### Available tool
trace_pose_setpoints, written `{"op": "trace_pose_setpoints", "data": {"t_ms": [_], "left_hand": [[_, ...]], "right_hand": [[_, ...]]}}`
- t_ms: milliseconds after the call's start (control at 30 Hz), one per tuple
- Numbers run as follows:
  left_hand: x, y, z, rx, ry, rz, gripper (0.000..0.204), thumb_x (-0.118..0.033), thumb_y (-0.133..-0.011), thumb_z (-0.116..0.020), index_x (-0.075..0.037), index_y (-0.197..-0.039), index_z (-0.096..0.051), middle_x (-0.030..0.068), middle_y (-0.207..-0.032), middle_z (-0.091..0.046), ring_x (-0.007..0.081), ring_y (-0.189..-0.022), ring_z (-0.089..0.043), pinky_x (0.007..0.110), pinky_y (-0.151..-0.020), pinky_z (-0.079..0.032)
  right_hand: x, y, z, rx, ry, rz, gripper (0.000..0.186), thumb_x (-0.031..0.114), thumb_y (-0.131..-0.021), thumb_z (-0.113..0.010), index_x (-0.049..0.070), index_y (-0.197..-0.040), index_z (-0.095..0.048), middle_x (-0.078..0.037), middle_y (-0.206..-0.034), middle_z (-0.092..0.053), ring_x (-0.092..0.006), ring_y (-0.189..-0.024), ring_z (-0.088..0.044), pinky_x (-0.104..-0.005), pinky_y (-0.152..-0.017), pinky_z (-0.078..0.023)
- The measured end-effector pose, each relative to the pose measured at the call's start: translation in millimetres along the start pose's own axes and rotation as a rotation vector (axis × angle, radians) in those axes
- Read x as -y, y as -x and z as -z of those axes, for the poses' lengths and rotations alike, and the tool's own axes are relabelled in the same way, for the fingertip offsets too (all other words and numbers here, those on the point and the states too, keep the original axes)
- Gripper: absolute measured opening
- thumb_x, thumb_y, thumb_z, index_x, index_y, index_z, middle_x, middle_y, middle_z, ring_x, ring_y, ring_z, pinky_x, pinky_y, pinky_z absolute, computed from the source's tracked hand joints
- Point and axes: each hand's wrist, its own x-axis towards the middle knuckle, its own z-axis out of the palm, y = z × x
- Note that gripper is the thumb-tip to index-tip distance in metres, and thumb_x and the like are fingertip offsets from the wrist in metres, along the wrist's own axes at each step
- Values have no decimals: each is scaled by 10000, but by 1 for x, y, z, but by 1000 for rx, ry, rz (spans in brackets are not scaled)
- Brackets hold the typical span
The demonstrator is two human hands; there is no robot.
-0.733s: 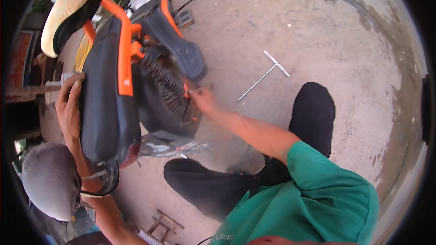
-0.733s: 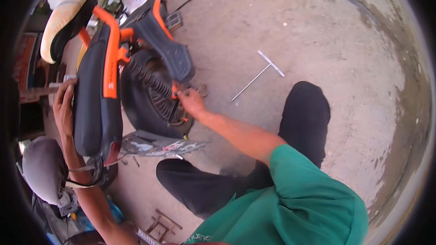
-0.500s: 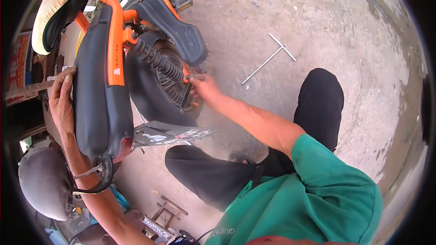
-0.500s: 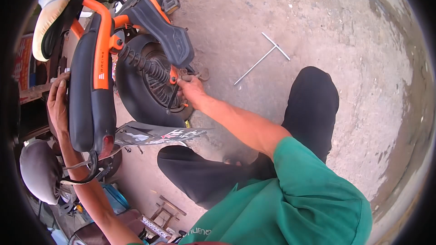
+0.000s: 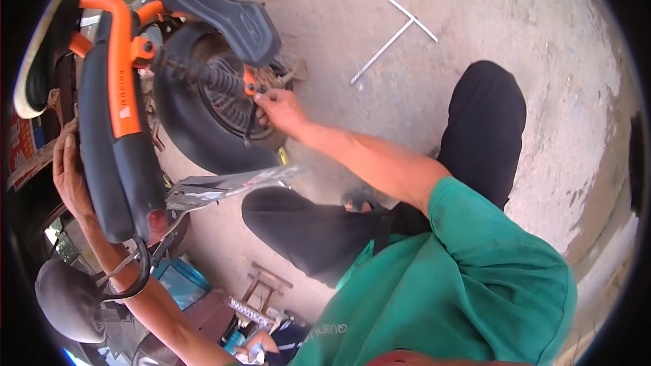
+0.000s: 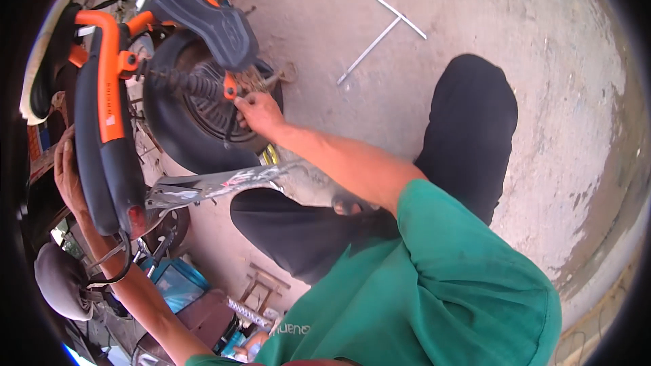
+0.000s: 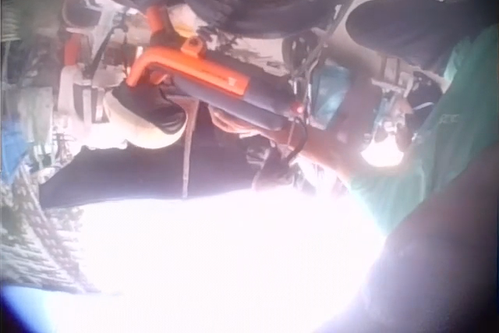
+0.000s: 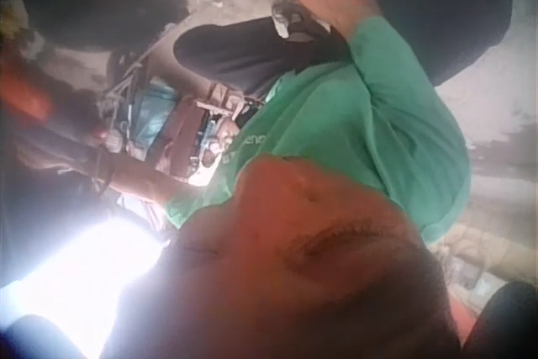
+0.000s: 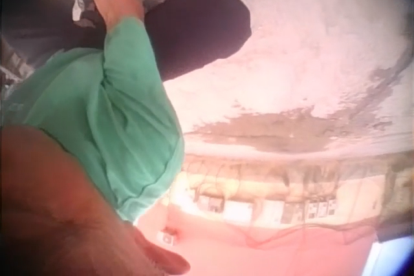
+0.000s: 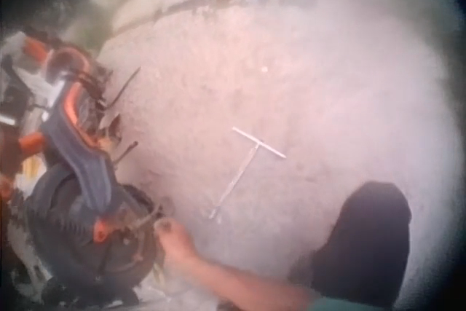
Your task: The person works on a motorcycle wheel, using pliers to manipulate components and a T-handle socket wrench to tighten bolts on the hub assembly while sitting on the ground.
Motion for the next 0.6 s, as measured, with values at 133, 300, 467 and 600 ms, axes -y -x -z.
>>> {"op": "trace_pose_setpoints", "data": {"t_ms": [133,300,467,600], "left_hand": [[-5,5,6,86,-448,-220,316,-93,-1020,-484,28,-1284,-610,130,-1310,-617,212,-1209,-582,325,-1079,-427],[-9,5,-2,171,-963,-560,367,-72,-999,-480,-17,-1349,-575,151,-1370,-566,259,-1229,-586,357,-1057,-479],[-1,13,6,96,-938,-469,376,-132,-994,-520,-50,-1359,-556,150,-1369,-569,267,-1232,-588,365,-1039,-499],[2,8,30,133,-870,-381,384,-148,-986,-543,-30,-1352,-545,159,-1342,-589,272,-1204,-602,372,-1032,-500]], "right_hand": [[-3,6,22,2,26,-48,274,266,-950,-640,-4,-924,-673,-77,-747,-704,-148,-599,-659,-303,-579,-525],[-21,-8,67,-88,28,-91,201,204,-948,-630,4,-958,-650,-66,-811,-704,-142,-657,-663,-301,-631,-527],[-44,-39,95,-195,172,54,224,207,-937,-633,5,-1033,-652,-85,-835,-711,-145,-696,-658,-316,-657,-530],[-20,-41,112,-256,50,-45,240,231,-907,-639,16,-1005,-687,-101,-827,-724,-176,-721,-679,-329,-687,-538]]}}
